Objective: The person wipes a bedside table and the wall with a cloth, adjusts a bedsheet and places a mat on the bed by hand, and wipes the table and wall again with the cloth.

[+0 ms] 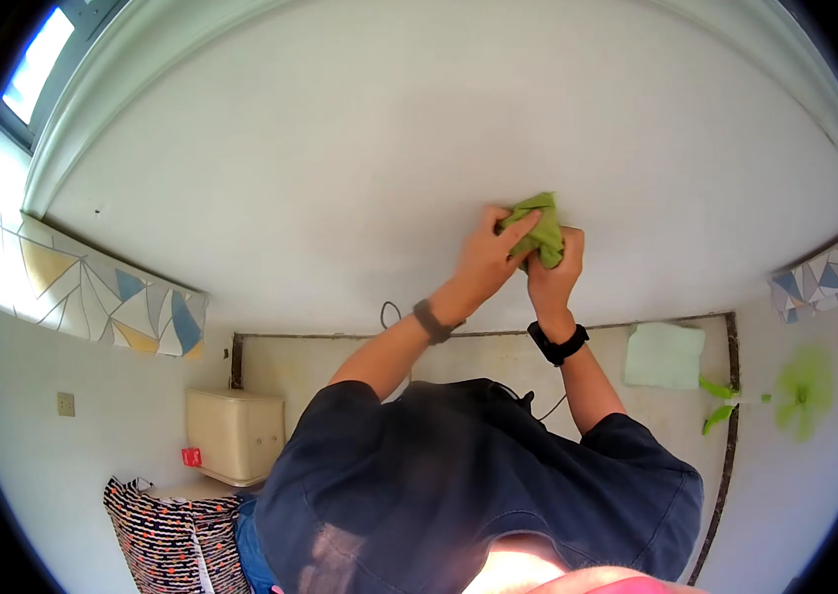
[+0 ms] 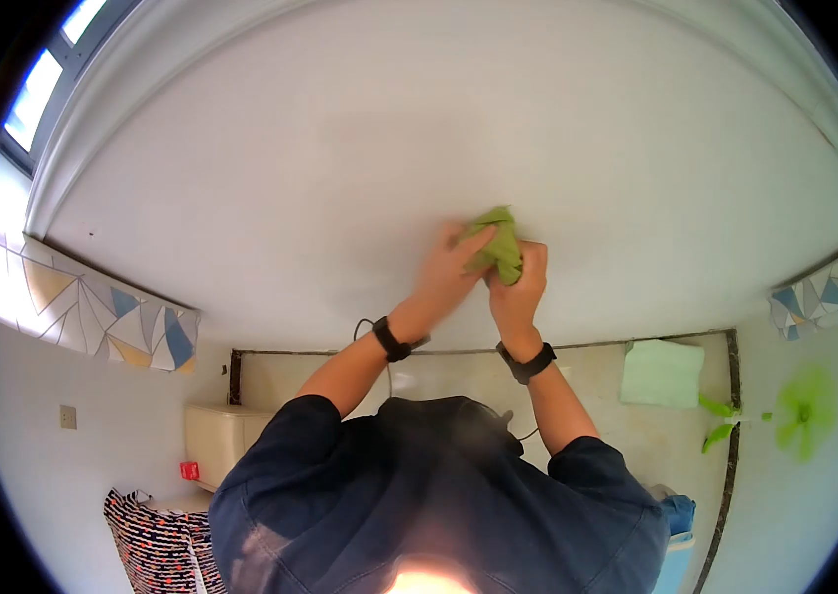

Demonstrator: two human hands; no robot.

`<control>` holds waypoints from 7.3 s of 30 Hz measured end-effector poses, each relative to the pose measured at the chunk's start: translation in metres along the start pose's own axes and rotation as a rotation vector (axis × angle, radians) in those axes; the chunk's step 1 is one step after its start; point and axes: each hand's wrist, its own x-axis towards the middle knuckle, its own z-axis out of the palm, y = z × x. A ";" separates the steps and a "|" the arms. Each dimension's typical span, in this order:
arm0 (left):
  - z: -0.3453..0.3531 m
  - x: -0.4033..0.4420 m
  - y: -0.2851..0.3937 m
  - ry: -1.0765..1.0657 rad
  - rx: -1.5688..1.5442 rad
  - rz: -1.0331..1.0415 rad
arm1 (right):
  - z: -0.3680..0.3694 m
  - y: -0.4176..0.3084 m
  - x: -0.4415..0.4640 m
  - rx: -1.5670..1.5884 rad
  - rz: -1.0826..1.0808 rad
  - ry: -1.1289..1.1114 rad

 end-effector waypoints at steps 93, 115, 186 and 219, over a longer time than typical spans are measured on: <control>-0.214 0.168 0.088 0.364 0.236 0.202 | 0.037 -0.237 0.177 -0.098 -0.533 0.275; -0.185 0.175 0.088 0.432 0.250 0.268 | 0.018 -0.213 0.185 -0.039 -0.553 0.193; -0.244 -0.636 0.057 1.064 -0.158 -1.352 | 0.202 -0.204 -0.536 0.304 -0.073 -1.647; -0.466 -1.009 -0.110 1.686 0.386 -1.990 | 0.728 -0.389 -0.976 0.418 -0.968 -1.503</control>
